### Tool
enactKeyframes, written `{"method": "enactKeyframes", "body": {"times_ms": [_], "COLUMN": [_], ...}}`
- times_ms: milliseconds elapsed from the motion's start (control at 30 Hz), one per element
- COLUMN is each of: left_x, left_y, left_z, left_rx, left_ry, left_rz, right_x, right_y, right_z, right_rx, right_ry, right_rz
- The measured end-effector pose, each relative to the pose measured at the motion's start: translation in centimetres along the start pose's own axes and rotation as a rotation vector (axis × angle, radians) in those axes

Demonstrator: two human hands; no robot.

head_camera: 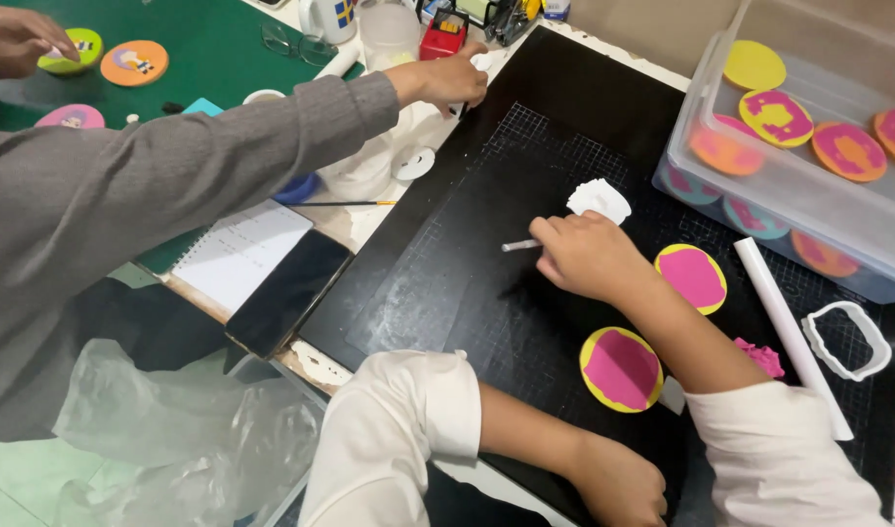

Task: The person opens a plastic container and removes several round yellow clay pieces with pink centers onto a black cutting mat. They then use a silver craft knife to trim the pink clay edges on one piece, working around the circumference to create a clean border.

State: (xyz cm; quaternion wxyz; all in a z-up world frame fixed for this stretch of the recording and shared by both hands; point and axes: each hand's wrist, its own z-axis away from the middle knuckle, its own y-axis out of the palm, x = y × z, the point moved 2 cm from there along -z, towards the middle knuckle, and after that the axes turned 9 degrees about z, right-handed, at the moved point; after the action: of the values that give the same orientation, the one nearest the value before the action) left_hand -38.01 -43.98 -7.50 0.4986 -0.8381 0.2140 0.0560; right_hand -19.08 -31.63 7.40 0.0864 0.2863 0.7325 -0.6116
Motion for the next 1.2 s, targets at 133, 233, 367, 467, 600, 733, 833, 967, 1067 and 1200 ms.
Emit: {"method": "enactKeyframes", "body": {"times_ms": [133,233,367,467,600,733,833,967,1067,1200], "left_x": [-1.7,-2.7,-2.9,-2.9,-2.9,-3.2,-3.3,-3.2,-3.3,-3.4], "left_y": [-2.0,-2.9,-2.8,-3.2,-3.6,-4.1,-4.4,-4.4,-4.5,-4.9], "left_z": [-0.1,-0.3,0.1,0.2,-0.1,-0.1,-0.1,0.0,0.0,0.0], "left_rx": [-0.091,-0.154,-0.243,-0.251,-0.265,-0.282,-0.284,-0.239,-0.229,-0.227], "left_ry": [0.097,0.114,0.074,0.105,0.142,0.175,0.195,0.184,0.185,0.196], "left_rz": [-0.081,-0.112,-0.104,-0.172,-0.206,-0.245,-0.265,-0.229,-0.253,-0.213], "right_x": [-1.7,-0.9,3.2,5.3,4.4,3.2,3.4,4.4,4.8,4.3], "right_y": [-5.4,-6.8,-7.7,-5.2,-2.8,-4.5,-3.3,-2.3,-3.0,-1.9], "right_z": [6.4,15.2,26.1,32.0,36.9,36.7,37.5,37.7,37.7,38.8], "right_rx": [-0.058,-0.056,-0.312,-0.818,-1.087,-1.133,-1.131,-1.117,-1.043,-1.068], "right_ry": [0.214,0.496,1.009,0.97,1.244,1.536,1.428,1.21,1.22,1.253], "right_rz": [-0.366,-0.58,-0.846,-0.774,-0.928,-0.938,-0.911,-0.82,-0.772,-0.819]}}
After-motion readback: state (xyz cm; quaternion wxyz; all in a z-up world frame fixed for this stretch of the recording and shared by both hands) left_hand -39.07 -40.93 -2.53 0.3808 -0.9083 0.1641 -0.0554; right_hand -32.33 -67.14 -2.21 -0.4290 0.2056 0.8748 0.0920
